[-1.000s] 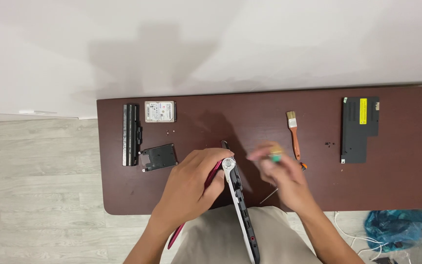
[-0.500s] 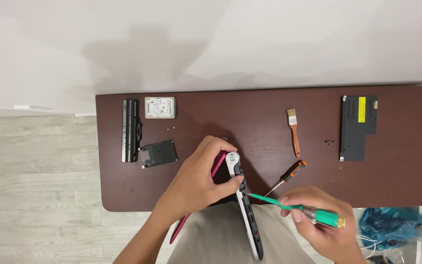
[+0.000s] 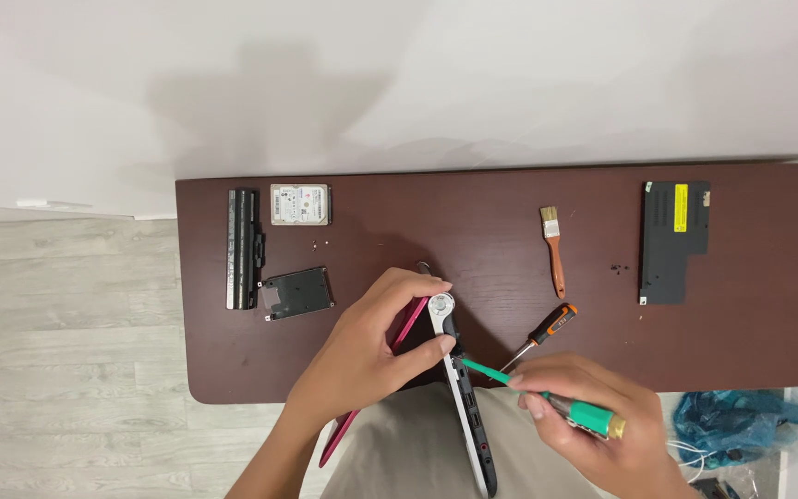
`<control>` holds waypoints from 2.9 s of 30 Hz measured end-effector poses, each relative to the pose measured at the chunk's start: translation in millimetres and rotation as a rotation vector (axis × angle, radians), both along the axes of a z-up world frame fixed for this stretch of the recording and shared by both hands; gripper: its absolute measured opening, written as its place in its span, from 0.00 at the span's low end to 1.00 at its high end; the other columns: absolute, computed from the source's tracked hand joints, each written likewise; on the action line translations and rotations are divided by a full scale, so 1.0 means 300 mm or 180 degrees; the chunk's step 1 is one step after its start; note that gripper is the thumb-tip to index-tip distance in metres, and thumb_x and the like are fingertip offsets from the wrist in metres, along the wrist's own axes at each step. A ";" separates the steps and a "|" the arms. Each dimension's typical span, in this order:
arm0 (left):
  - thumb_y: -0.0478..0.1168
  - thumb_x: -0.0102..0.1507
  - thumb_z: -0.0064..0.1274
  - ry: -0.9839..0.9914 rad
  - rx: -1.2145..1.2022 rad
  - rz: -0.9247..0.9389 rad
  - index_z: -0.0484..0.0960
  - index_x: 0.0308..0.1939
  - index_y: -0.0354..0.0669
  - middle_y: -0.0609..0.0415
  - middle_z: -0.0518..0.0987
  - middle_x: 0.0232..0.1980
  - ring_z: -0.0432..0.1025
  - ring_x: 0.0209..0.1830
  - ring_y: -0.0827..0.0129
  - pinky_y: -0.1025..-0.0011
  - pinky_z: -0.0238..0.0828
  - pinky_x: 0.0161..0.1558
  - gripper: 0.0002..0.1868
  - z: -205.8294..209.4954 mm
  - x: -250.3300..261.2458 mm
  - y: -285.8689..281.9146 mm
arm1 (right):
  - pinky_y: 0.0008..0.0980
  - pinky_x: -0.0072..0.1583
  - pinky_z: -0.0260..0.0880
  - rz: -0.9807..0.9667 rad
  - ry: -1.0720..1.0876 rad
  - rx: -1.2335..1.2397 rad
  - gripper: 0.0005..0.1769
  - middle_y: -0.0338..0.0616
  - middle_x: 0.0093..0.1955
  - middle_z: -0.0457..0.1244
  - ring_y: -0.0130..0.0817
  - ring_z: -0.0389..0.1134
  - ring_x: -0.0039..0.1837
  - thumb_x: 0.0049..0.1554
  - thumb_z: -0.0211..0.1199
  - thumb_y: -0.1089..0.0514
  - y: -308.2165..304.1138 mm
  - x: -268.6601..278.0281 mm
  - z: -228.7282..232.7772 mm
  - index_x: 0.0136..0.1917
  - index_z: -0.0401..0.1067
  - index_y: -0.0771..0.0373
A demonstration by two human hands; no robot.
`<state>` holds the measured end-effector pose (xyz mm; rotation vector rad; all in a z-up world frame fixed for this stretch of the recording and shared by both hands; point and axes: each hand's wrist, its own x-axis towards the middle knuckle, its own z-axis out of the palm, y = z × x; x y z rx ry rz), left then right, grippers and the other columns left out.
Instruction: Disassembling a laptop using a screwdriver and prying tool to access internal components
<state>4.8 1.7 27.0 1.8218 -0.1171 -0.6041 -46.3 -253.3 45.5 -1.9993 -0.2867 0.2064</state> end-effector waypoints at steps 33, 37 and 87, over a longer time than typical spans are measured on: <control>0.42 0.67 0.53 -0.0423 -0.0112 0.0115 0.76 0.59 0.49 0.55 0.78 0.62 0.74 0.64 0.64 0.67 0.68 0.64 0.16 -0.044 -0.037 0.014 | 0.22 0.39 0.71 -0.0792 -0.0240 -0.1021 0.13 0.31 0.38 0.73 0.22 0.73 0.35 0.43 0.70 0.66 0.127 -0.144 0.059 0.37 0.79 0.45; 0.42 0.67 0.53 -0.0482 -0.0112 0.0107 0.76 0.59 0.49 0.54 0.78 0.62 0.74 0.64 0.63 0.66 0.68 0.64 0.16 -0.046 -0.037 0.015 | 0.23 0.43 0.74 -0.0625 -0.0205 -0.1043 0.12 0.30 0.40 0.73 0.20 0.75 0.37 0.44 0.71 0.64 0.109 -0.171 0.058 0.38 0.79 0.45; 0.48 0.60 0.64 -0.0596 0.0263 0.0005 0.74 0.60 0.49 0.54 0.77 0.61 0.74 0.63 0.64 0.66 0.68 0.63 0.27 -0.040 -0.030 0.012 | 0.24 0.37 0.71 -0.0177 -0.1215 -0.1527 0.10 0.34 0.43 0.67 0.27 0.66 0.32 0.51 0.66 0.63 0.194 -0.181 0.031 0.47 0.76 0.51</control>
